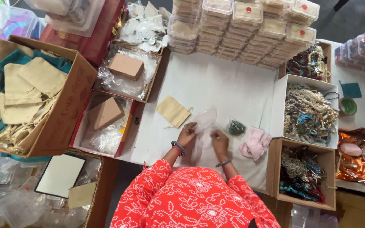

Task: The person wipes a small plastic container with a pink cloth, then places a green beaded item inside. They close the container and place it into a small beige drawstring pouch, tying the pouch closed before setting it aside on the table.

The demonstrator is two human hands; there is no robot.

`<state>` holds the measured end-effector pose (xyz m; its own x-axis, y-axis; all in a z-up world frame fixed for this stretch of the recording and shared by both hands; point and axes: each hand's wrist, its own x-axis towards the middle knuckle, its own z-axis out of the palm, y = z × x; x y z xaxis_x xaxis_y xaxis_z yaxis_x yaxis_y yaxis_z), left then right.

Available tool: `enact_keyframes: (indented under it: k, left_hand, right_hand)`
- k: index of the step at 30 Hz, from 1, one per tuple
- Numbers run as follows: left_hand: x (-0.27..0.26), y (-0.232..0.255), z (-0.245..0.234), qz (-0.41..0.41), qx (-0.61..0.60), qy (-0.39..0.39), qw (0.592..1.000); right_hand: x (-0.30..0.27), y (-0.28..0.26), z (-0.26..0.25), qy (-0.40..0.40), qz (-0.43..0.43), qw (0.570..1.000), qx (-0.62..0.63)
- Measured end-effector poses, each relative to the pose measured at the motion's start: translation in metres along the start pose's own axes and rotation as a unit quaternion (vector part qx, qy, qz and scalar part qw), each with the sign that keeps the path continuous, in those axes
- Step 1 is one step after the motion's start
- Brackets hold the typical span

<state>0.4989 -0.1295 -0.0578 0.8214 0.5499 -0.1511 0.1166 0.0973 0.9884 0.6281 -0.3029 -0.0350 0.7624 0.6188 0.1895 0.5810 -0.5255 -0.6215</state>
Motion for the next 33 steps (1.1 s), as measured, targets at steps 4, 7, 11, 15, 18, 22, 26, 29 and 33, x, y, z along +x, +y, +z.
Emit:
enact_keyframes:
  k: [4,7,11,15,18,22,26,29,33]
  left_hand:
    - [-0.008,0.015,-0.004,0.012,-0.007,0.006,1.000]
    - [-0.014,0.039,-0.004,-0.043,0.112,0.053,0.991]
    - [-0.027,0.078,-0.005,-0.008,0.134,0.120,0.984]
    - [-0.032,0.090,0.007,-0.100,-0.087,-0.096,0.987]
    - [-0.034,0.055,0.012,-0.066,-0.120,-0.113,0.984]
    - [-0.046,0.080,-0.031,-0.014,0.003,-0.005,1.000]
    - [-0.070,0.104,-0.090,0.001,-0.028,0.118,0.993]
    - [-0.111,0.130,-0.149,0.032,-0.001,0.257,0.966]
    - [-0.152,0.084,-0.240,0.027,0.019,0.456,0.890]
  right_hand:
    - [-0.001,0.024,-0.025,0.081,0.256,0.902,0.338]
    - [-0.002,0.034,-0.046,0.130,0.341,0.782,0.505]
    - [-0.007,0.011,-0.054,0.096,0.303,0.806,0.500]
    - [-0.011,-0.056,-0.048,-0.010,0.182,0.854,0.487]
    - [-0.007,-0.089,-0.059,-0.114,0.135,0.899,0.401]
    - [-0.004,-0.107,-0.073,-0.161,0.158,0.910,0.348]
    - [-0.003,-0.079,-0.075,-0.115,0.216,0.905,0.348]
    - [-0.008,-0.047,-0.071,-0.099,0.239,0.893,0.368]
    - [-0.014,-0.024,-0.065,-0.091,0.261,0.884,0.377]
